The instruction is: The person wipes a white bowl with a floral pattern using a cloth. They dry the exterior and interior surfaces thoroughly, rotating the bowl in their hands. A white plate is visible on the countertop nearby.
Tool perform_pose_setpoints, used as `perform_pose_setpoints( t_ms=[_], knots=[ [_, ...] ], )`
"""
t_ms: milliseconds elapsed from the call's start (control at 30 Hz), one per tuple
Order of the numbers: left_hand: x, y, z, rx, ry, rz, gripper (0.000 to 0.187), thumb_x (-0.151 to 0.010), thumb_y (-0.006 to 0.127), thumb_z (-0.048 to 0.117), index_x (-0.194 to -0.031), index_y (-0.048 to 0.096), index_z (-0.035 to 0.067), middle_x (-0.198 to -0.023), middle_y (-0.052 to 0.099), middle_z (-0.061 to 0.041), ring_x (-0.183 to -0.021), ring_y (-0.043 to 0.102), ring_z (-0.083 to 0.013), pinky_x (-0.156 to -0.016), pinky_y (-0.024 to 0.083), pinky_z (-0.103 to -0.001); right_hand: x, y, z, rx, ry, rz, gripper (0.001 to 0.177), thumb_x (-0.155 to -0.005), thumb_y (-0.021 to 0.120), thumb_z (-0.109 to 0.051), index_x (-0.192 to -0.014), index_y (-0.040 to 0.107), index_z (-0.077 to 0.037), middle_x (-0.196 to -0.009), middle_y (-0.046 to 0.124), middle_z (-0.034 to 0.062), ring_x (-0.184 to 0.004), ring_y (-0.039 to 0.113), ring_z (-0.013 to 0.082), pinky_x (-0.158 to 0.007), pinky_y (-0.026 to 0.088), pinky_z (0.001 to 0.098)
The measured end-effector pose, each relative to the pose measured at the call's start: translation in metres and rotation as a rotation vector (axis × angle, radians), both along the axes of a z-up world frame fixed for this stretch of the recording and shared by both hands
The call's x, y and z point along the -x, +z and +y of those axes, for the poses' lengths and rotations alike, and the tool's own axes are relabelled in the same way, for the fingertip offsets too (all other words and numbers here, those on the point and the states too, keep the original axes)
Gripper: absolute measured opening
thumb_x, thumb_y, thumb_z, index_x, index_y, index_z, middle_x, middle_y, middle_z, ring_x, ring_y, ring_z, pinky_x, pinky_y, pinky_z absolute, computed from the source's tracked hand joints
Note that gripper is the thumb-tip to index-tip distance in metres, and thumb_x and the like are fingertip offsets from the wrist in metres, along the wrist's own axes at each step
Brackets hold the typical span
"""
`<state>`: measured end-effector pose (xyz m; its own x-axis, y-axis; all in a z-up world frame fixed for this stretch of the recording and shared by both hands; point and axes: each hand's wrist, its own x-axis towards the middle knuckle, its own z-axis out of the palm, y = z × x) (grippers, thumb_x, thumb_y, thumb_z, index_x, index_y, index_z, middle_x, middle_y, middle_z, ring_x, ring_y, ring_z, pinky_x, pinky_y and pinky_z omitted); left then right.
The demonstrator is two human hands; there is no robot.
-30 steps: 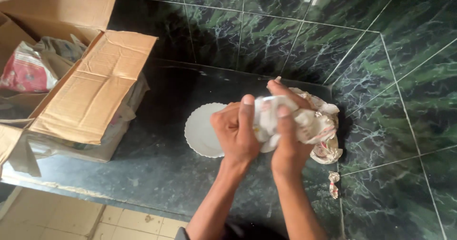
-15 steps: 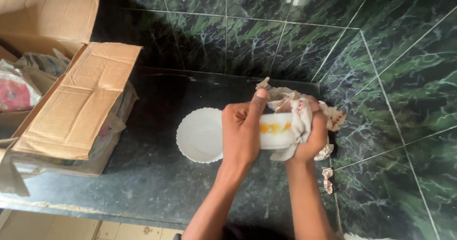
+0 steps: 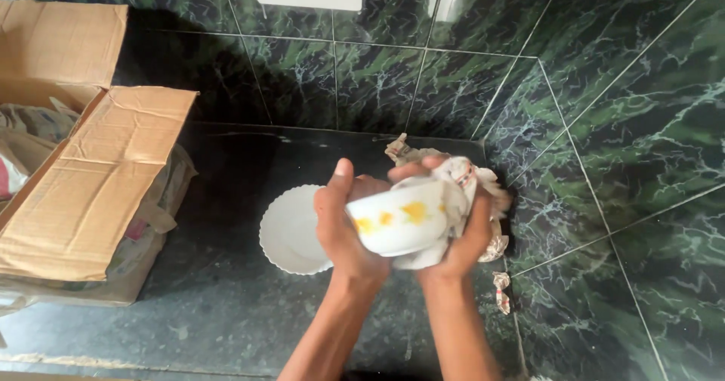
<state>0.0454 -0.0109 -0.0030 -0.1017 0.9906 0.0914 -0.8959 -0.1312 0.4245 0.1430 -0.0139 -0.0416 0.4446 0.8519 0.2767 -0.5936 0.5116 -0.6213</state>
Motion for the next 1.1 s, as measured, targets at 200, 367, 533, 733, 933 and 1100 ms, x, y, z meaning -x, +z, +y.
perform_pose_setpoints(
  t_ms=[200,367,533,733,933,1100],
  knots=[
    [-0.004,-0.035,0.008,-0.124,0.305,0.560,0.056,-0.107,0.058,0.023,-0.057,0.040,0.010,-0.058,0.041,0.003,-0.057,0.030,-0.0072,-0.053,0.021,-0.033,0.005,0.013,-0.007,-0.123,0.303,0.191,0.052,-0.095,0.051,-0.045,-0.114,0.066,0.001,-0.127,0.066,0.0235,-0.117,0.069,0.0365,-0.104,0.054,0.0480],
    [0.006,-0.027,0.006,-0.240,0.498,1.029,0.053,-0.107,0.058,0.022,-0.059,0.040,0.006,-0.057,0.039,0.001,-0.054,0.030,-0.0104,-0.054,0.024,-0.033,-0.001,0.020,-0.025,-0.132,-0.104,-0.598,0.039,-0.100,0.062,-0.028,-0.125,0.066,0.001,-0.137,0.065,0.0229,-0.121,0.065,0.0303,-0.108,0.052,0.0424],
    [0.009,-0.020,0.010,-0.357,0.080,0.083,0.057,-0.112,0.051,0.022,-0.057,0.042,0.011,-0.055,0.044,0.002,-0.051,0.033,-0.0125,-0.053,0.026,-0.035,0.000,-0.015,-0.003,-0.175,-0.002,-0.383,0.040,-0.101,0.061,-0.029,-0.126,0.064,0.002,-0.131,0.068,0.0245,-0.117,0.068,0.0323,-0.104,0.055,0.0486],
    [0.009,-0.021,0.012,0.021,0.042,0.655,0.059,-0.106,0.050,0.039,-0.056,0.049,0.007,-0.054,0.045,0.004,-0.051,0.036,-0.0079,-0.048,0.025,-0.032,-0.018,-0.053,0.016,-0.157,0.302,0.381,0.041,-0.105,0.041,-0.037,-0.114,0.064,-0.004,-0.107,0.070,0.0164,-0.098,0.070,0.0318,-0.093,0.059,0.0515],
    [0.000,0.011,-0.005,0.087,0.217,1.237,0.057,-0.101,0.057,0.037,-0.055,0.051,0.004,-0.045,0.036,0.000,-0.049,0.031,-0.0070,-0.042,0.024,-0.034,-0.024,-0.019,-0.005,-0.001,-0.384,-0.790,0.031,-0.099,0.058,-0.031,-0.094,0.063,-0.001,-0.085,0.063,0.0115,-0.077,0.059,0.0257,-0.071,0.048,0.0377],
    [-0.001,-0.026,0.003,-0.204,0.336,0.808,0.057,-0.106,0.059,0.026,-0.058,0.040,0.001,-0.057,0.040,0.001,-0.059,0.031,-0.0081,-0.052,0.024,-0.034,-0.008,-0.003,-0.009,-0.354,-0.547,-1.009,0.036,-0.103,0.055,-0.037,-0.101,0.062,-0.002,-0.095,0.065,0.0097,-0.086,0.065,0.0235,-0.083,0.055,0.0347]
  ],
)
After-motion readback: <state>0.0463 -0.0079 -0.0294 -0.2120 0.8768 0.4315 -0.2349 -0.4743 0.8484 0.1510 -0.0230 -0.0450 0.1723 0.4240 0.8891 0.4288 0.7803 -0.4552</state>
